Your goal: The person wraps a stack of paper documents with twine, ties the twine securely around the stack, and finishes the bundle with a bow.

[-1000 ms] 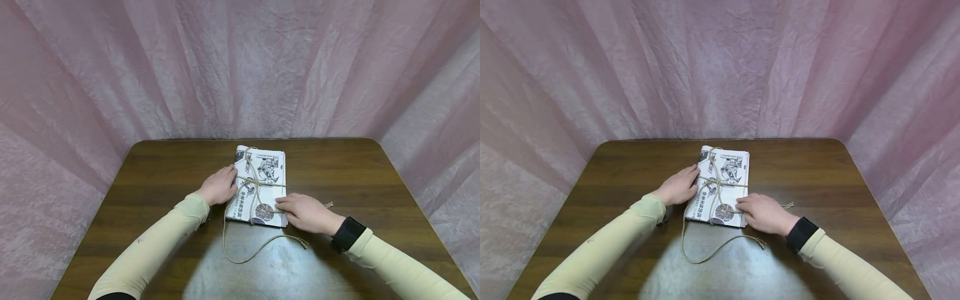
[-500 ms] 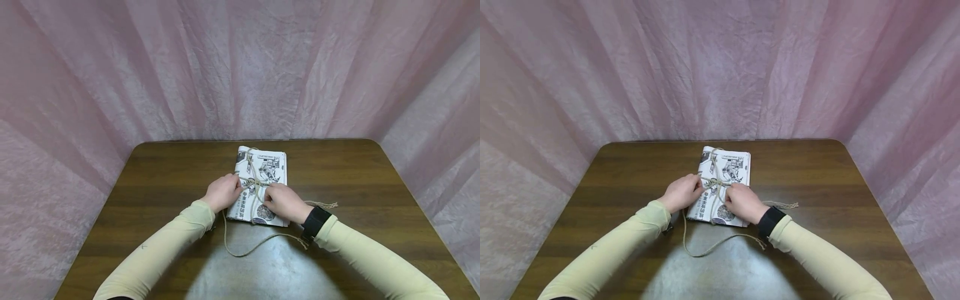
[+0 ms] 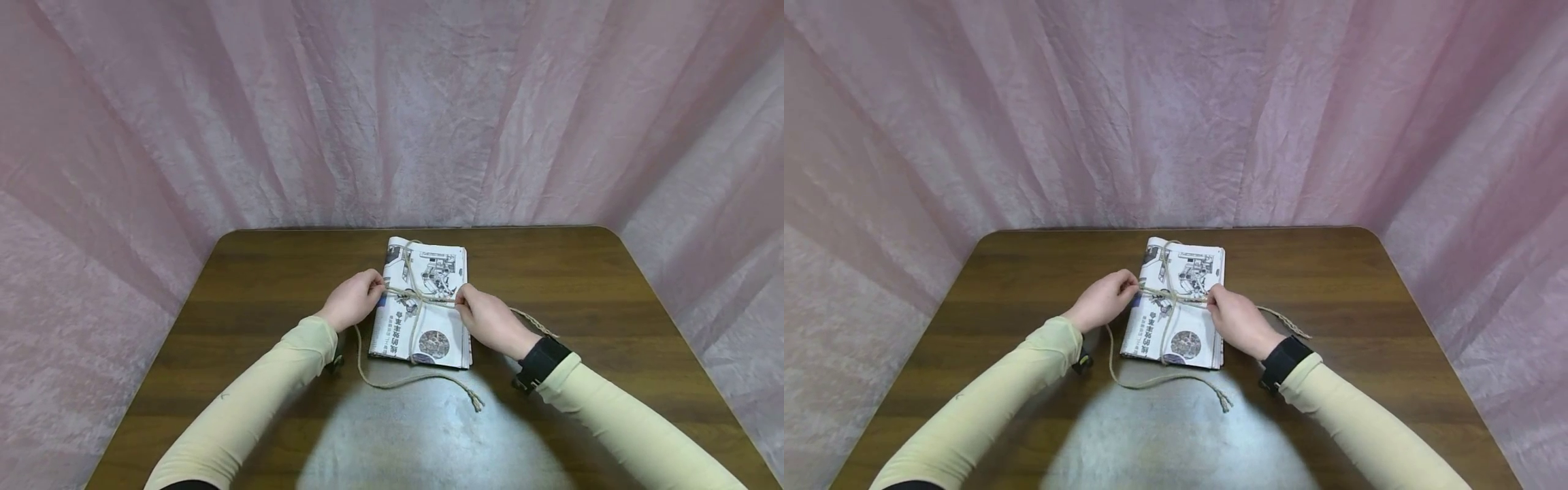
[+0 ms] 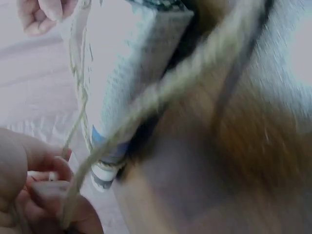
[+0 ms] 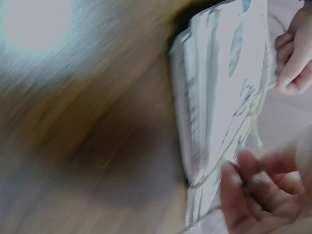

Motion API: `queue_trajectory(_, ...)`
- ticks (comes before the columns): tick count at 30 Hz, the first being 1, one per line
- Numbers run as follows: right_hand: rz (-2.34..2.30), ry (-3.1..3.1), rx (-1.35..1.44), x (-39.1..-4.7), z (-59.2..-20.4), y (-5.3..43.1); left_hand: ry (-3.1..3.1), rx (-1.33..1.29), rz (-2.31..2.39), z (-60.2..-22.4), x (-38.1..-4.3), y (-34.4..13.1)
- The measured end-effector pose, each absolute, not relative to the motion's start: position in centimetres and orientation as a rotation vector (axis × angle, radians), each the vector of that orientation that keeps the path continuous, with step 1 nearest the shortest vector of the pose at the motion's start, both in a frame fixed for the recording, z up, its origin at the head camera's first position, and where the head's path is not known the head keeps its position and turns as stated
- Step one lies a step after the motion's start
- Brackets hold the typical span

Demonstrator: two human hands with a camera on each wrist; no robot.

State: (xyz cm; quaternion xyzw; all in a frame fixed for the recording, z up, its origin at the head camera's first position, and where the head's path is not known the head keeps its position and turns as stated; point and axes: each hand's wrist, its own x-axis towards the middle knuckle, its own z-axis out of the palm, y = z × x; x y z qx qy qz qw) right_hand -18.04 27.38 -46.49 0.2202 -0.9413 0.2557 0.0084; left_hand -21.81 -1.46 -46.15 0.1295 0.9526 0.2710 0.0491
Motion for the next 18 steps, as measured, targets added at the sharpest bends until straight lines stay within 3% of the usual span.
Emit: queue_trajectory(18,0.652,-2.887,0.777,-19.4,-48.1,30.5,2.939,0.538,0.657,-46.3,-23.0,-3.4)
